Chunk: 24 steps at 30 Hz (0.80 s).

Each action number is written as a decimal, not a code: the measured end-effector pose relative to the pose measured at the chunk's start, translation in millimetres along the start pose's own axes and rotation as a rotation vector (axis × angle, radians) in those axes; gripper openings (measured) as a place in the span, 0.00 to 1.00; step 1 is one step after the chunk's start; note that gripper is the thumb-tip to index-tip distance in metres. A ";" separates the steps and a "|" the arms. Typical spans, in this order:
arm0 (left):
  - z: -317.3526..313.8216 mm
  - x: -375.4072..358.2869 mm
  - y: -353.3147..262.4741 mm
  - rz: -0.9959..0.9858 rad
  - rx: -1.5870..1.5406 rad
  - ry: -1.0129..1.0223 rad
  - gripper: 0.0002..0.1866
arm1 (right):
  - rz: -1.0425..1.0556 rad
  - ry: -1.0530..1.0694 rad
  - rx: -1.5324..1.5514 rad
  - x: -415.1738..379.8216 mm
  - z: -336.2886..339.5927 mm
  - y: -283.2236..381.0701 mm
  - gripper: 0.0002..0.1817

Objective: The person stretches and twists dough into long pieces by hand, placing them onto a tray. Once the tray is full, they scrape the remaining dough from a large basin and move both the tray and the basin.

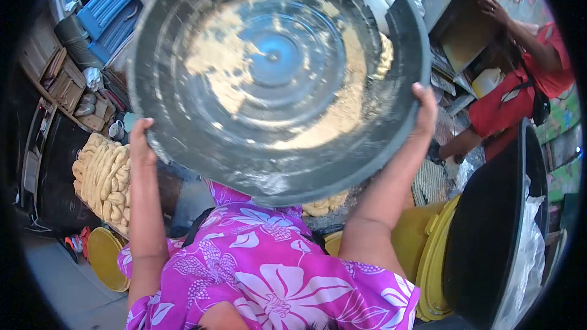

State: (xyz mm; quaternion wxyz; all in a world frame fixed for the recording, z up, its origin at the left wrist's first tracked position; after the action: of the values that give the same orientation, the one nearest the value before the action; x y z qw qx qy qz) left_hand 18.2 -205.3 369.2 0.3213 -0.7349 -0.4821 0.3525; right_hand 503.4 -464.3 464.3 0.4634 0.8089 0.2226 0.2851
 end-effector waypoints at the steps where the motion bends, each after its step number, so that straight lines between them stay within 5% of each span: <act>1: -1.8 2.0 16.5 0.066 -0.055 -0.012 0.20 | -0.064 0.071 0.091 10.1 -18.0 19.6 0.23; 2: -6.8 1.7 35.2 0.137 -0.110 -0.025 0.21 | -0.133 0.140 0.178 25.8 -33.4 30.4 0.23; 4: -4.6 5.0 66.2 0.254 -0.155 0.000 0.22 | -0.272 0.062 -0.128 88.5 -39.3 25.7 0.22; 7: 3.6 4.2 80.1 0.265 -0.235 0.035 0.24 | 0.050 0.058 -0.426 101.9 -117.4 33.2 0.20; 10: 7.7 -0.1 71.0 0.281 -0.348 0.065 0.24 | -0.071 0.251 -0.036 88.0 -154.4 75.3 0.19; 14: 8.6 -7.3 59.7 0.229 -0.342 -0.084 0.25 | -0.199 0.548 0.051 108.1 -153.2 103.6 0.18; 20: 3.4 -60.6 -4.0 0.076 -0.264 -0.034 0.24 | -0.132 0.219 -0.312 104.9 -114.0 16.6 0.25; 24: 53.4 -63.2 -28.3 0.070 -0.285 -0.139 0.23 | -0.391 0.370 0.190 66.4 -94.7 -65.4 0.30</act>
State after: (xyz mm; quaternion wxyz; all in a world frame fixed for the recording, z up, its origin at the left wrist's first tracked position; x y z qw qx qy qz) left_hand -57.8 -248.0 376.3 0.1672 -0.7633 -0.5223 0.3415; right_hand 482.9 -333.0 462.5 0.3831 0.7248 0.4810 0.3108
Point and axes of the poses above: each hand's wrist, its own x-axis towards the middle knuckle, its own z-axis out of the back of the hand, y = z × x, the point moved 2 cm from there along x, towards the middle knuckle, and after that the axes turned 7 degrees about z, right-handed, at the moved point
